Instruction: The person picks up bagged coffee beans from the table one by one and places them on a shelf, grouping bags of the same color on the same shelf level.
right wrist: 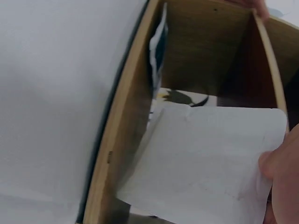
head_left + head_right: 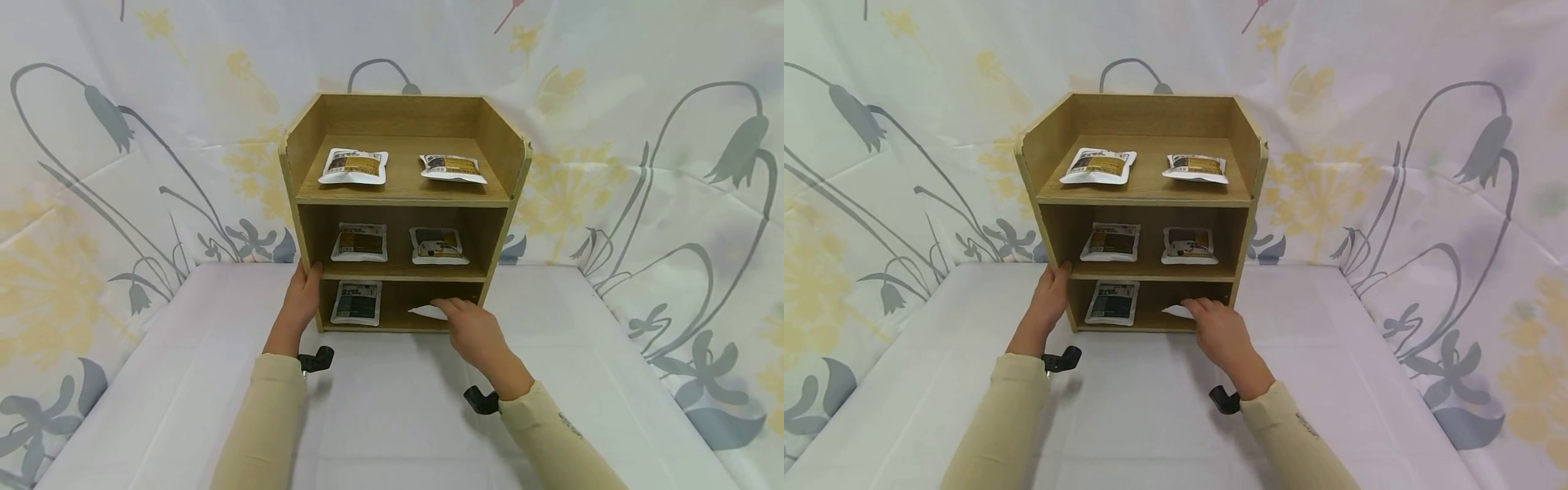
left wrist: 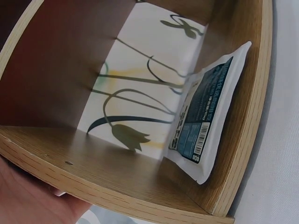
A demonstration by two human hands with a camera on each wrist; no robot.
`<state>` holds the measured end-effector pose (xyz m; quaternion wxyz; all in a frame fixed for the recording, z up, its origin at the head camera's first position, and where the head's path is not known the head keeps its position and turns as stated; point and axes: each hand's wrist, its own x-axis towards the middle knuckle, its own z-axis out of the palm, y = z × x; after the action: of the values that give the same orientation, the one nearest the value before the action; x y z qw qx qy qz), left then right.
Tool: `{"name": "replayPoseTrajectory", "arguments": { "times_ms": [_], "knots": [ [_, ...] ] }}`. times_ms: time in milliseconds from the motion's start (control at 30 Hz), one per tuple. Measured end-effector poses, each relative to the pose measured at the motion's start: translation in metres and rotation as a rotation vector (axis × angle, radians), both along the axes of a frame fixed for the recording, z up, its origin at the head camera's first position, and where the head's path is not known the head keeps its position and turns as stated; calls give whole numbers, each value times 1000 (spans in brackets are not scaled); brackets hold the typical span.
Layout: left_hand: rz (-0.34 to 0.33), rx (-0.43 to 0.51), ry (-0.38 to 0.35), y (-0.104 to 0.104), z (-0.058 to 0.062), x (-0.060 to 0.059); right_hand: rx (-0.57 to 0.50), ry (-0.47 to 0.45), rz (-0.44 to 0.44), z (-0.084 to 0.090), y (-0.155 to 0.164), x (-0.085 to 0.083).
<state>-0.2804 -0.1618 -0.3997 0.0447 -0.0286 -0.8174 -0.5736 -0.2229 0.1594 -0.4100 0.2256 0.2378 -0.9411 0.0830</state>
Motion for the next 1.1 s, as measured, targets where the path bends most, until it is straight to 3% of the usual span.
{"name": "replayPoseTrajectory", "arguments": {
  "times_ms": [267,600,1100],
  "knots": [
    [-3,3,5,2,0,-3,51,54,12,-9,-6,-9],
    [12,-18,-21,0,1,0,131,-57,-5,-26,-18,-20],
    [10,-18,-7,-2,-2,-1,175,-244,-31,-35,-24,-36]
  ]
}}
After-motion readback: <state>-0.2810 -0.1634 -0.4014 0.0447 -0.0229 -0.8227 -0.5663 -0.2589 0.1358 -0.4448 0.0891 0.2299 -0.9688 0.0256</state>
